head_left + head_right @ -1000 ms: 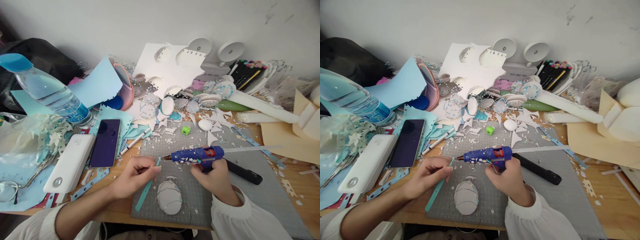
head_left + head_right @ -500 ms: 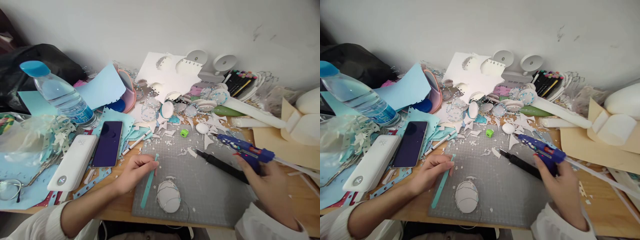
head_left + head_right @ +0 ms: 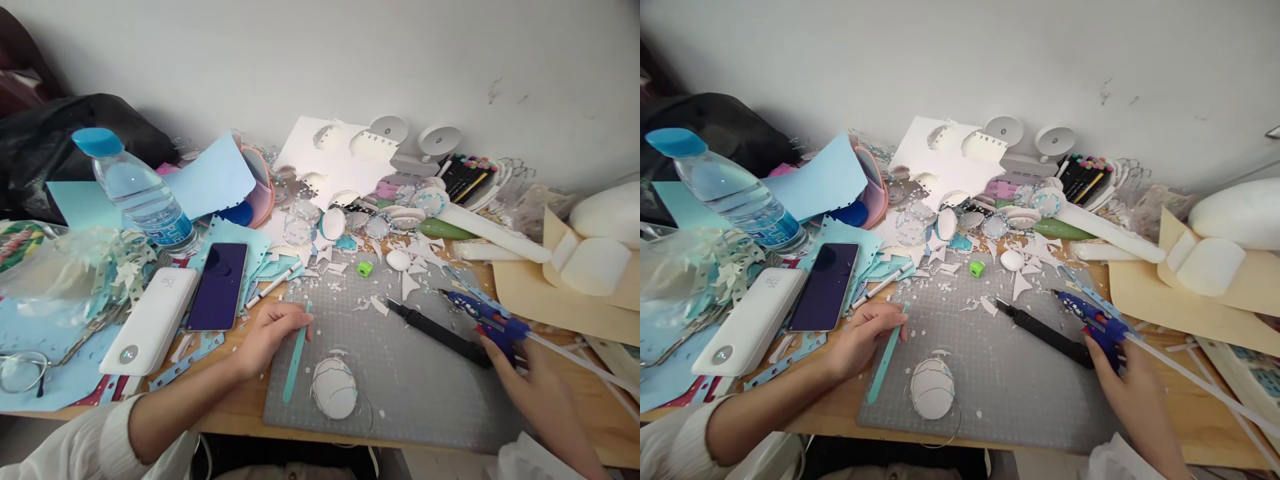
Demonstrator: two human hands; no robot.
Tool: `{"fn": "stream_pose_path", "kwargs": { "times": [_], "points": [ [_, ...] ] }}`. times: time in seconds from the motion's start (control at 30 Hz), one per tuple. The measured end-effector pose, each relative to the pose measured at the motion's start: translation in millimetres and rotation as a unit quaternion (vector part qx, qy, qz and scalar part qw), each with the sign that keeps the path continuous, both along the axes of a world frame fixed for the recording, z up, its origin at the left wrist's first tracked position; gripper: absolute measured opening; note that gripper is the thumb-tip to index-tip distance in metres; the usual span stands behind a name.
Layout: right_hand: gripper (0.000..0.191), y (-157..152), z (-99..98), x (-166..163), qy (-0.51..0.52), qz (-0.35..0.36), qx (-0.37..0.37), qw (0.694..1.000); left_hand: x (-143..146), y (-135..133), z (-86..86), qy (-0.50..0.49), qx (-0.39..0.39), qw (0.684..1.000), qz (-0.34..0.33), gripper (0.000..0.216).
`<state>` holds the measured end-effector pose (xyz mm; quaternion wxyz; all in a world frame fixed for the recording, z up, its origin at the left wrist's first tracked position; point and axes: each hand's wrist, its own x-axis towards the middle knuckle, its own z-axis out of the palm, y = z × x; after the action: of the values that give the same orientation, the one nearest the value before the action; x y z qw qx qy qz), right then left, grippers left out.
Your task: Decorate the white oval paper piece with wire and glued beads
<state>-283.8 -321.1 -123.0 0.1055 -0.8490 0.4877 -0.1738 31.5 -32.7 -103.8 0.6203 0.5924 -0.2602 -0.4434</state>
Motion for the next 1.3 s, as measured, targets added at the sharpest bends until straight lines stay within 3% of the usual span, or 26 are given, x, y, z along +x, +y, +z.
{"fn": "stream_pose_path", "kwargs": {
  "times": [0.07, 0.17, 0.23, 0.33, 0.4, 0.5, 0.6, 0.67, 0.77, 0.83, 0.9, 1.0, 1.13, 1.23, 1.3],
  "points": [
    [0.041, 9.2, 10.2, -9.1, 0.050, 0.025, -0.077, 0.995, -0.1, -0.1, 0.2, -0.002, -0.004, 1.000, 0.004, 0.036],
    [0.033, 33.6, 29.3, -13.8, 0.165, 0.042, -0.199, 0.965, -0.7, -0.6, 0.2, 0.009, -0.007, 1.000, 0.009, 0.036],
    [0.028, 54.9, 42.9, -0.4, 0.120, 0.080, -0.204, 0.968, -1.3, -1.0, 0.0, 0.020, -0.004, 1.000, 0.013, 0.036],
    [0.022, 86.2, 60.5, 46.9, -0.008, 0.234, -0.181, 0.955, -1.5, -1.7, 0.0, 0.029, 0.002, 0.999, 0.017, 0.036],
    [0.013, 104.1, 68.8, 88.0, -0.067, 0.336, -0.194, 0.919, -1.2, -2.6, 0.3, 0.038, 0.004, 0.999, 0.017, 0.036],
    [0.018, 126.0, 74.7, 146.8, -0.091, 0.516, -0.206, 0.826, -0.5, -4.5, 0.6, 0.059, -0.002, 0.998, 0.027, 0.035],
    [0.015, 140.7, 72.7, 190.1, -0.089, 0.606, -0.254, 0.749, -0.1, -7.1, 0.1, 0.070, -0.008, 0.996, 0.046, 0.039],
    [0.014, 144.2, 68.1, 207.1, -0.099, 0.630, -0.290, 0.714, -0.2, -8.6, 0.1, 0.068, -0.006, 0.996, 0.050, 0.042],
    [0.015, 138.1, 59.2, 214.4, -0.146, 0.627, -0.303, 0.703, -1.1, -9.1, 2.3, 0.065, 0.002, 0.997, 0.043, 0.047],
    [0.016, 128.1, 52.6, 209.2, -0.195, 0.605, -0.263, 0.726, -2.0, -7.9, 6.1, 0.034, 0.009, 0.999, 0.016, 0.047],
    [0.017, 116.7, 44.7, 199.4, -0.256, 0.565, -0.192, 0.760, -3.2, -5.9, 10.7, -0.064, 0.003, 0.996, -0.058, 0.046],
    [0.027, 104.6, 30.2, 183.2, -0.362, 0.464, -0.079, 0.805, -6.4, -3.6, 14.0, -0.260, -0.039, 0.945, -0.193, 0.057],
    [0.024, 103.2, 15.5, 170.9, -0.461, 0.325, 0.040, 0.825, -13.6, -3.9, 7.4, -0.427, -0.068, 0.860, -0.273, 0.093],
    [0.015, 106.8, 17.2, 170.2, -0.482, 0.283, 0.106, 0.822, -16.4, -4.2, 1.5, -0.517, -0.049, 0.800, -0.301, 0.081],
    [0.010, 108.6, 23.4, 171.1, -0.488, 0.274, 0.121, 0.820, -15.0, -4.2, -0.3, -0.538, -0.037, 0.790, -0.292, 0.064]
  ]
}}
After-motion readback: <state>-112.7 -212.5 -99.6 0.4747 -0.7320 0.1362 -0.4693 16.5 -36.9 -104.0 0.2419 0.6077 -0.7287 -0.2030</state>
